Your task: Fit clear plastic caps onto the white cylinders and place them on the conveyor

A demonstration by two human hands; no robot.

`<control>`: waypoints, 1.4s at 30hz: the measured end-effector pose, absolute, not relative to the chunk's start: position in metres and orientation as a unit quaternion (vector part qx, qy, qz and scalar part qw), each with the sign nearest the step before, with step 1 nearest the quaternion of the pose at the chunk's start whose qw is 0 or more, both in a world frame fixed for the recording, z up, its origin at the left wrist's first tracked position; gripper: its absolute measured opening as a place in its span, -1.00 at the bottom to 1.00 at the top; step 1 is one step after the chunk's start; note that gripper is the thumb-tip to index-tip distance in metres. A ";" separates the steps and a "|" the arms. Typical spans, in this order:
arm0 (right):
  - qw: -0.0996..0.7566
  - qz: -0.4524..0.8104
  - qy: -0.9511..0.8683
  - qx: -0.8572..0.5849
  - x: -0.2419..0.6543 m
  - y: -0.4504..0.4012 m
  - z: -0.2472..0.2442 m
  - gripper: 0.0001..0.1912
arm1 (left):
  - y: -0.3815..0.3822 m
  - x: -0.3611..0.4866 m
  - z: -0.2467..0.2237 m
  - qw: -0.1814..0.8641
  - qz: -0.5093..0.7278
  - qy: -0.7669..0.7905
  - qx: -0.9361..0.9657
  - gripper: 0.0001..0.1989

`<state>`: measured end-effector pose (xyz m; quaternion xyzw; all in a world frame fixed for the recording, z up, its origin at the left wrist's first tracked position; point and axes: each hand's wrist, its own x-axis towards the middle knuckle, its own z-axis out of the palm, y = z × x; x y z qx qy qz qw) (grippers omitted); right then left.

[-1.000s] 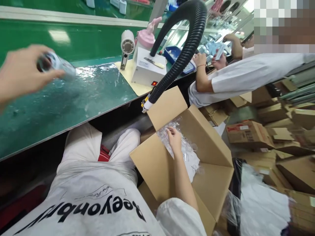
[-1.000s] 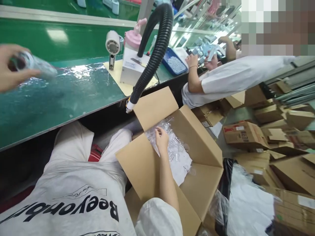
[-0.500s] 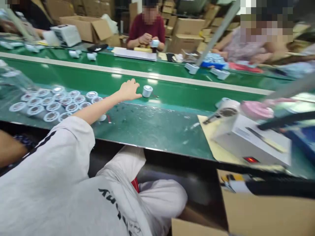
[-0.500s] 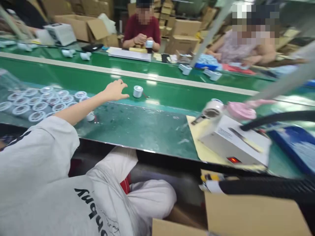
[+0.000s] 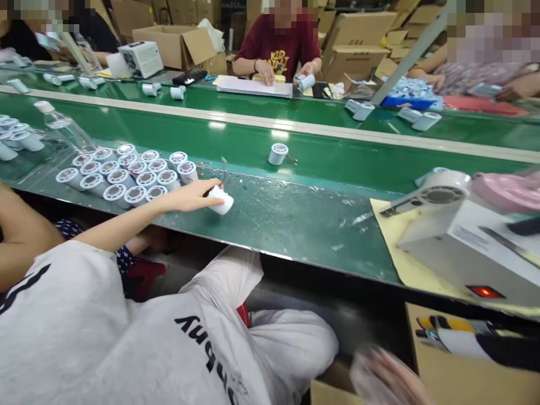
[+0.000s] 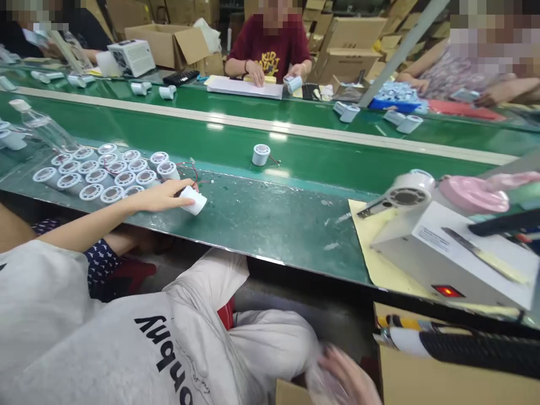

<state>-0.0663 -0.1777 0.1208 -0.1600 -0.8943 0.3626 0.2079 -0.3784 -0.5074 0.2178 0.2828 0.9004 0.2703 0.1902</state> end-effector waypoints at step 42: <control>0.144 0.586 -0.785 -0.141 -0.060 -0.210 0.143 -0.62 | -0.369 -0.252 0.144 0.486 0.506 0.557 0.445 -0.20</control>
